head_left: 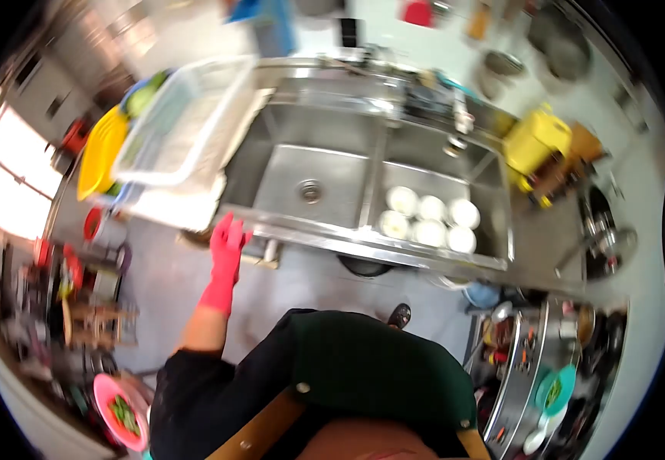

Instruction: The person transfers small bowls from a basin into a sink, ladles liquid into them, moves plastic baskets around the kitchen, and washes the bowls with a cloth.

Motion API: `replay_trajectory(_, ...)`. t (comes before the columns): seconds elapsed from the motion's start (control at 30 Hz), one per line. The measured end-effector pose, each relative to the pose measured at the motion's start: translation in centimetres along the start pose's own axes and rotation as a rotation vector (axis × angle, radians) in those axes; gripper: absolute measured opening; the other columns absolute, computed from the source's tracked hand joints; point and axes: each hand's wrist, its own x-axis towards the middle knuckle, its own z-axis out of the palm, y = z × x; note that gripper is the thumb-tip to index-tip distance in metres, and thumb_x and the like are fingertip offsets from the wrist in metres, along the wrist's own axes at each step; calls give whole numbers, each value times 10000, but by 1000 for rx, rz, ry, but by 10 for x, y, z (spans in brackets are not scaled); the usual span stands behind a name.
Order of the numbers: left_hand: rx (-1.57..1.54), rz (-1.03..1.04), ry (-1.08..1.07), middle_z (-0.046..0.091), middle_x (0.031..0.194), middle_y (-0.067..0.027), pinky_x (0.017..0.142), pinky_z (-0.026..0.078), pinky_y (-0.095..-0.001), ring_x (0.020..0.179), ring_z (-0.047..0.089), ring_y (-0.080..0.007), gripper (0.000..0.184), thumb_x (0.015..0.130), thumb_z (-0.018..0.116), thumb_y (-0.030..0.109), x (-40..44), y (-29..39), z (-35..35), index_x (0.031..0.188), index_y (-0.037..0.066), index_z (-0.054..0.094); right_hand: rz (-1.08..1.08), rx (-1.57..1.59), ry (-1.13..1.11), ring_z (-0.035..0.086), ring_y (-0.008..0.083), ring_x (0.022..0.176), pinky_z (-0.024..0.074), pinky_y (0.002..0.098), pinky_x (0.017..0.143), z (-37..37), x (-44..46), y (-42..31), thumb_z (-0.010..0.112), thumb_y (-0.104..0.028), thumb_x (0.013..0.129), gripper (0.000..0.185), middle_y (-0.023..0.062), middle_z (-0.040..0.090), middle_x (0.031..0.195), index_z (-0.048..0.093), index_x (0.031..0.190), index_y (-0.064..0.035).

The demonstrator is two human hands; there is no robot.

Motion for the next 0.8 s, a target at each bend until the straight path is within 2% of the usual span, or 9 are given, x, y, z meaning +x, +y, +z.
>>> replay_trajectory(0.1, -210, -22, 297, 537, 1271, -184, 893, 523, -335, 1047, 625, -255, 527, 979, 566, 266, 41, 36, -35, 1389, -31, 418, -190, -293, -51, 573, 299, 646, 476, 404, 576, 9, -46, -68, 665, -122, 803, 170, 120, 575, 758, 595, 929, -31)
replay_trajectory(0.2, -349, 43, 301, 583, 1129, -125, 901, 525, -335, 1044, 626, -247, 405, 978, 574, 292, 90, 55, -68, 1225, -26, 522, -435, -528, -112, 588, 325, 720, 485, 416, 633, 28, -83, -145, 668, -148, 806, 194, 142, 599, 808, 610, 956, -40)
replay_trajectory(0.3, -516, 21, 297, 583, 1105, -93, 837, 530, -304, 1012, 627, -223, 338, 977, 574, 281, 134, 70, -95, 1188, 21, 530, -682, -681, -224, 602, 352, 794, 495, 429, 691, 68, -102, -219, 671, -173, 808, 220, 163, 622, 859, 625, 983, -49)
replay_trajectory(0.4, -829, 20, 191, 596, 1189, -126, 858, 529, -311, 1061, 618, -248, 431, 976, 586, 320, 157, 80, -108, 1249, -6, 513, -895, -783, -401, 617, 379, 868, 504, 441, 748, 126, -95, -283, 673, -199, 810, 248, 185, 646, 910, 640, 1011, -57)
replay_trajectory(0.43, -772, 21, 205, 582, 1272, -163, 931, 531, -353, 1129, 602, -286, 500, 978, 587, 334, 149, 97, -103, 1305, -30, 482, -954, -811, -477, 622, 387, 892, 508, 445, 767, 153, -87, -303, 674, -207, 811, 258, 192, 654, 927, 644, 1020, -60)
replay_trajectory(0.53, -727, 43, 145, 568, 1297, -183, 1010, 509, -405, 1186, 576, -314, 518, 984, 574, 327, 141, 127, -95, 1335, -35, 458, -1062, -839, -750, 626, 406, 948, 512, 460, 787, 247, -50, -356, 682, -230, 808, 276, 197, 668, 963, 653, 1040, -83)
replay_trajectory(0.6, -755, 27, 39, 586, 1275, -182, 1031, 494, -436, 1174, 588, -311, 517, 962, 612, 319, 143, 149, -87, 1303, -45, 478, -1051, -854, -928, 631, 396, 968, 517, 443, 796, 312, -57, -399, 689, -253, 809, 310, 200, 668, 991, 647, 1070, -91)
replay_trajectory(0.73, -825, 28, -119, 576, 1284, -195, 1052, 478, -420, 1197, 568, -311, 548, 961, 614, 315, 168, 172, -84, 1337, -52, 454, -1078, -996, -1043, 639, 405, 955, 518, 455, 806, 438, -41, -431, 690, -326, 830, 412, 204, 671, 1029, 599, 1167, -107)
replay_trajectory(0.8, -736, 57, -51, 573, 1282, -194, 1053, 473, -423, 1190, 571, -312, 537, 954, 625, 318, 165, 193, -71, 1316, -49, 475, -1109, -1031, -1040, 635, 415, 969, 514, 471, 819, 484, -38, -442, 687, -340, 832, 422, 219, 670, 1025, 586, 1168, -106)
